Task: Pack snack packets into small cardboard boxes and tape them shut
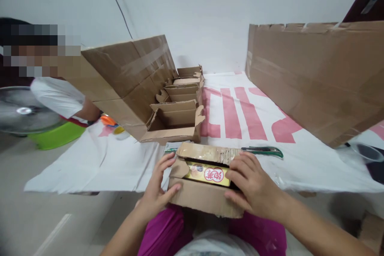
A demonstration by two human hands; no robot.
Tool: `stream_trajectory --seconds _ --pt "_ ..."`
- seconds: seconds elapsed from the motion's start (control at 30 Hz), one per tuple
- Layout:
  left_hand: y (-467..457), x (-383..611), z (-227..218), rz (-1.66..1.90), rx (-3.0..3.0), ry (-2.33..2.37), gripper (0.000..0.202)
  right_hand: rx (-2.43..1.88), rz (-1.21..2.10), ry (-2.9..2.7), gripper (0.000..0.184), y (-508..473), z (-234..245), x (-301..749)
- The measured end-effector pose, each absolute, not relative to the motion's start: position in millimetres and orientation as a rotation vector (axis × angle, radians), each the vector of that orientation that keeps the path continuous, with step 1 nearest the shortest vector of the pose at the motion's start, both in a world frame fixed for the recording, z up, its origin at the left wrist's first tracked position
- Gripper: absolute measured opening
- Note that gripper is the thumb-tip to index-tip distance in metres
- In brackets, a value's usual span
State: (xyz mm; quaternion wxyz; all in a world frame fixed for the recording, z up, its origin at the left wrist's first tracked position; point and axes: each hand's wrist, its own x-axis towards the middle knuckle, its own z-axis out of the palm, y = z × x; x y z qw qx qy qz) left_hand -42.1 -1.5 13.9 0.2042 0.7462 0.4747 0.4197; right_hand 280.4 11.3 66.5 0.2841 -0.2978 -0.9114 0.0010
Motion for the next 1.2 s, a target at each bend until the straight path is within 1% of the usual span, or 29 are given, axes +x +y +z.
stream_trajectory --seconds 0.03,0.1,0.17,0.2,0.37,0.47,0.57,0.67,0.73,0.8,0.87,0.97,1.07,1.13,1.2 --pt "-1 -42 13 1.182 2.074 1.331 0.052 -0.808 -0.037 -2.397 0.016 12 68 284" --pt "-2 -42 13 1.174 2.100 1.328 0.036 -0.846 -0.088 -2.354 0.009 13 72 290" --pt "-3 -42 16 1.106 2.189 1.291 0.019 -0.875 -0.103 -2.382 0.013 13 74 296" --pt "-4 -41 19 1.059 2.240 1.264 0.018 -0.880 -0.101 -2.409 0.017 13 75 298" --pt "-4 -36 39 0.878 2.397 1.240 0.032 -1.005 -0.156 -2.462 0.025 12 69 301" --pt "-4 -35 44 0.872 2.416 1.293 0.036 -1.089 -0.241 -2.457 0.033 14 63 302" --pt "-5 -35 42 0.893 2.371 1.301 0.040 -1.138 -0.217 -2.434 0.041 18 60 304" --pt "-6 -37 34 0.910 2.223 1.346 0.049 -1.134 -0.192 -2.404 0.037 21 62 304" --pt "-5 -39 27 0.956 2.080 1.363 0.061 -1.143 -0.193 -2.379 0.037 23 64 303" --pt "-2 -41 21 0.987 1.923 1.333 0.074 -1.176 -0.180 -2.374 0.047 26 67 301" --pt "1 -42 16 0.965 1.791 1.287 0.080 -1.221 -0.165 -2.399 0.061 29 68 300" --pt "3 -44 13 0.913 1.708 1.248 0.082 -1.299 -0.176 -2.451 0.074 35 67 302" --pt "4 -44 11 0.927 1.695 1.229 0.084 -1.372 -0.169 -2.495 0.082 42 66 302" --pt "4 -44 10 0.952 1.700 1.220 0.083 -1.419 -0.157 -2.508 0.084 46 68 299" --pt "5 -44 9 0.977 1.708 1.220 0.082 -1.466 -0.181 -2.501 0.081 48 72 294"
